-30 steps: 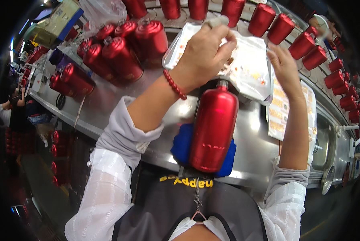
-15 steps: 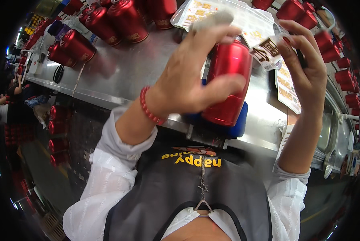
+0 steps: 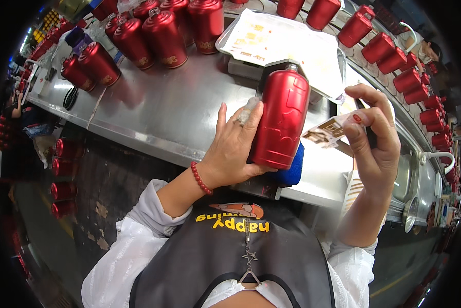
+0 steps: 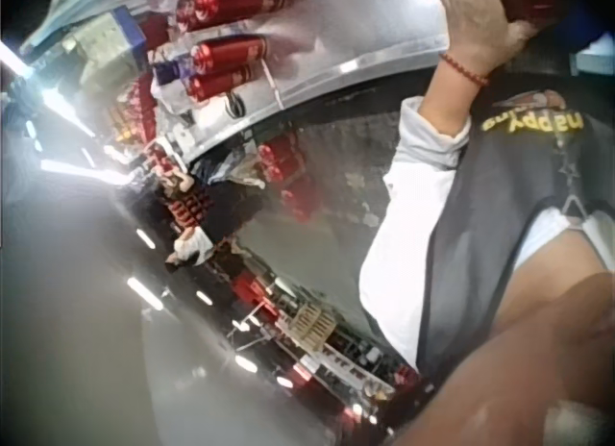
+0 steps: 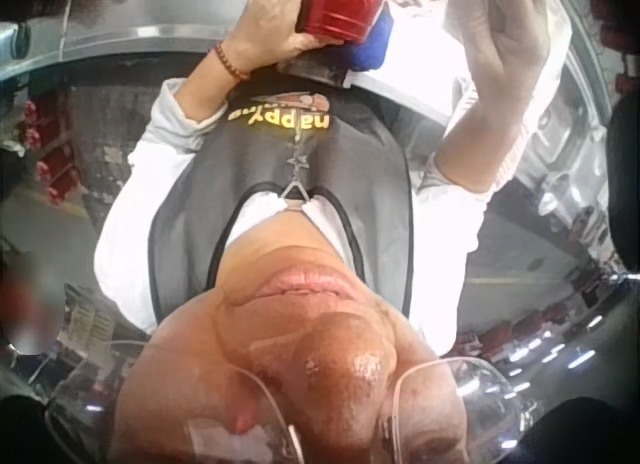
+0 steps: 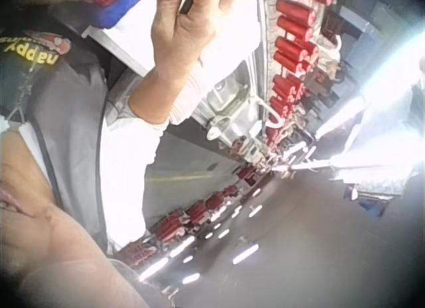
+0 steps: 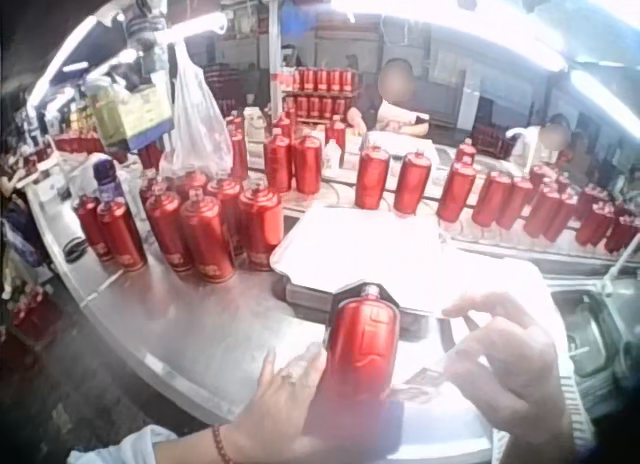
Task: The person applies gold decorative labels to red beverage cans. They peel each label from a backing sheet, position it on the can, and smooth it with a wooden stick and a green squeegee. The person repeats this process for multiple cans on a stainless steel workbench.
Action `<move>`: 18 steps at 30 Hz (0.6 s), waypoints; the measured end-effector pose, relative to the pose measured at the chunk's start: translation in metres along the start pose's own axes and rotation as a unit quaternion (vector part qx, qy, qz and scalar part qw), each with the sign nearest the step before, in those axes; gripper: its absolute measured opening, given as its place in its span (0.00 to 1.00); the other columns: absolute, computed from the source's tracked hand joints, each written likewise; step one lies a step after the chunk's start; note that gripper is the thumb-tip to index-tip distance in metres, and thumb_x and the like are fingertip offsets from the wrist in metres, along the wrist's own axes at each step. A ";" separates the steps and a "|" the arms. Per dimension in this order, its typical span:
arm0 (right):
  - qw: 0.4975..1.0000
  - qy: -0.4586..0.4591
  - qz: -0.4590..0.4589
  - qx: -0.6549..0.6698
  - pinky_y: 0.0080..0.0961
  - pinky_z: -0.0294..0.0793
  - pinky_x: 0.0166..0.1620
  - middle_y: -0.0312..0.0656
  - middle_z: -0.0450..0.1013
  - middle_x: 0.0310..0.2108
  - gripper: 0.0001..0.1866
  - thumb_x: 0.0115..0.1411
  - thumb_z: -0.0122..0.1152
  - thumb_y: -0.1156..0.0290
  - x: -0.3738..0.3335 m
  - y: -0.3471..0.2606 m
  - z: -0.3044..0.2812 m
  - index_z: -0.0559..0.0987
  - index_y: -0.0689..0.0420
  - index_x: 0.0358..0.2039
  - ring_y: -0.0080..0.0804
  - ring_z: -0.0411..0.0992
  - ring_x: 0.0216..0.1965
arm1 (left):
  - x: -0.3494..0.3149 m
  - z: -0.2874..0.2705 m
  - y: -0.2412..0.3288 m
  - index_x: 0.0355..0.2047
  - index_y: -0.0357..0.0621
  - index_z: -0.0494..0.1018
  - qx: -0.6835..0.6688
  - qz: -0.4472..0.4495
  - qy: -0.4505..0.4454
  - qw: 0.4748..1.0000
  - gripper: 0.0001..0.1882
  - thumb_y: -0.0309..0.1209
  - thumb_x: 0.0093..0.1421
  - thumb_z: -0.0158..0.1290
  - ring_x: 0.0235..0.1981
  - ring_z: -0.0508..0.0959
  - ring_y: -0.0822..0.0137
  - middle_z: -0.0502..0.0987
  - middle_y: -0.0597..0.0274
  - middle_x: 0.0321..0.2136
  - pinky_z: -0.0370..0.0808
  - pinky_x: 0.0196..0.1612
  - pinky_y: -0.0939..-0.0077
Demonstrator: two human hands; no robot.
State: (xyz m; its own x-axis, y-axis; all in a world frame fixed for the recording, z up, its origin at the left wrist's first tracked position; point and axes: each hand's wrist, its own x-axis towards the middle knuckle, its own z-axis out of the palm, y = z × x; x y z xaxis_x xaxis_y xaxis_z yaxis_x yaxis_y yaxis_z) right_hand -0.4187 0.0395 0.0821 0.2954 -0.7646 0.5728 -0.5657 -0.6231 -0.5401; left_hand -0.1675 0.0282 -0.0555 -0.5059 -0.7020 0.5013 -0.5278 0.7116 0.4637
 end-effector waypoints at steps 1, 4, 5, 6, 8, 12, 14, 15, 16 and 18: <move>1.000 -0.004 0.005 0.019 0.19 0.68 0.36 0.47 0.72 0.49 0.10 0.60 0.67 0.72 0.003 -0.001 0.000 0.76 0.65 0.31 0.22 0.69 0.32 | 0.001 0.001 -0.002 0.71 0.30 0.45 -0.018 -0.006 -0.001 1.000 0.62 0.63 0.52 0.60 0.65 0.61 0.38 0.64 0.33 0.61 0.40 0.67 0.28; 0.997 -0.018 0.027 0.068 0.19 0.68 0.36 0.46 0.72 0.47 0.09 0.61 0.65 0.73 0.010 0.000 0.005 0.75 0.65 0.31 0.22 0.68 0.33 | 0.000 -0.001 -0.003 0.71 0.30 0.43 -0.009 -0.001 -0.015 1.000 0.64 0.64 0.51 0.61 0.66 0.61 0.38 0.61 0.33 0.63 0.40 0.67 0.30; 0.998 -0.022 0.017 0.065 0.20 0.68 0.36 0.45 0.72 0.46 0.09 0.62 0.65 0.73 0.015 0.009 0.011 0.75 0.65 0.30 0.23 0.69 0.33 | 0.002 0.001 -0.004 0.71 0.30 0.42 -0.009 0.003 -0.016 1.000 0.64 0.64 0.51 0.61 0.66 0.61 0.38 0.61 0.33 0.63 0.40 0.67 0.31; 0.998 -0.027 0.007 0.063 0.20 0.68 0.36 0.45 0.72 0.45 0.09 0.62 0.64 0.72 0.019 0.019 0.018 0.74 0.64 0.30 0.24 0.69 0.34 | 0.001 0.001 -0.005 0.71 0.30 0.42 -0.021 0.002 -0.020 1.000 0.64 0.62 0.51 0.62 0.67 0.61 0.40 0.60 0.35 0.64 0.40 0.68 0.31; 0.992 -0.050 0.086 0.084 0.22 0.70 0.40 0.43 0.71 0.46 0.11 0.63 0.64 0.71 0.020 0.041 0.044 0.73 0.63 0.30 0.26 0.70 0.39 | -0.002 0.001 -0.008 0.72 0.31 0.42 -0.043 -0.003 -0.024 0.999 0.64 0.59 0.50 0.64 0.69 0.60 0.44 0.59 0.38 0.67 0.39 0.69 0.33; 0.994 -0.039 0.092 0.036 0.23 0.72 0.42 0.42 0.71 0.48 0.12 0.63 0.64 0.70 0.015 0.065 0.061 0.72 0.62 0.29 0.28 0.71 0.41 | -0.002 0.001 -0.014 0.71 0.31 0.41 -0.104 -0.009 -0.052 0.993 0.64 0.63 0.52 0.60 0.69 0.57 0.41 0.56 0.32 0.66 0.41 0.70 0.38; 0.994 -0.038 0.092 0.046 0.24 0.72 0.43 0.43 0.72 0.47 0.12 0.63 0.64 0.70 0.017 0.066 0.063 0.72 0.62 0.29 0.30 0.71 0.41 | 0.001 -0.006 -0.016 0.72 0.31 0.40 -0.168 -0.019 -0.070 0.983 0.63 0.63 0.54 0.59 0.71 0.54 0.40 0.54 0.31 0.67 0.41 0.71 0.41; 0.994 -0.037 0.092 0.051 0.25 0.72 0.44 0.44 0.72 0.47 0.12 0.63 0.64 0.70 0.018 0.066 0.064 0.72 0.62 0.29 0.30 0.72 0.41 | 0.005 -0.009 -0.018 0.71 0.28 0.39 -0.270 -0.069 -0.075 0.957 0.61 0.62 0.58 0.57 0.72 0.50 0.42 0.49 0.29 0.69 0.43 0.72 0.49; 0.994 -0.031 0.089 0.053 0.25 0.73 0.44 0.45 0.73 0.46 0.12 0.63 0.64 0.70 0.017 0.066 0.065 0.73 0.62 0.29 0.31 0.72 0.41 | 0.015 -0.007 -0.017 0.70 0.26 0.38 -0.341 -0.108 -0.034 0.933 0.60 0.60 0.59 0.57 0.72 0.51 0.43 0.49 0.29 0.69 0.46 0.71 0.52; 0.995 -0.022 0.080 0.054 0.26 0.73 0.44 0.46 0.73 0.45 0.11 0.63 0.65 0.70 0.019 0.065 0.068 0.73 0.63 0.30 0.33 0.73 0.41 | 0.040 -0.001 -0.010 0.69 0.23 0.37 -0.420 -0.155 0.024 0.894 0.58 0.56 0.62 0.57 0.71 0.53 0.46 0.48 0.30 0.69 0.52 0.71 0.61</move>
State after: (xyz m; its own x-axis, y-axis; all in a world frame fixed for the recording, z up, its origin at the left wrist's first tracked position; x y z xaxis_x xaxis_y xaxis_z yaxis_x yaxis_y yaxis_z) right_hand -0.3979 -0.0265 0.0156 0.2425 -0.8604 0.4482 -0.5223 -0.5052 -0.6871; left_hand -0.1814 -0.0070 -0.0400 -0.3835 -0.8813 0.2761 0.0724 0.2693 0.9603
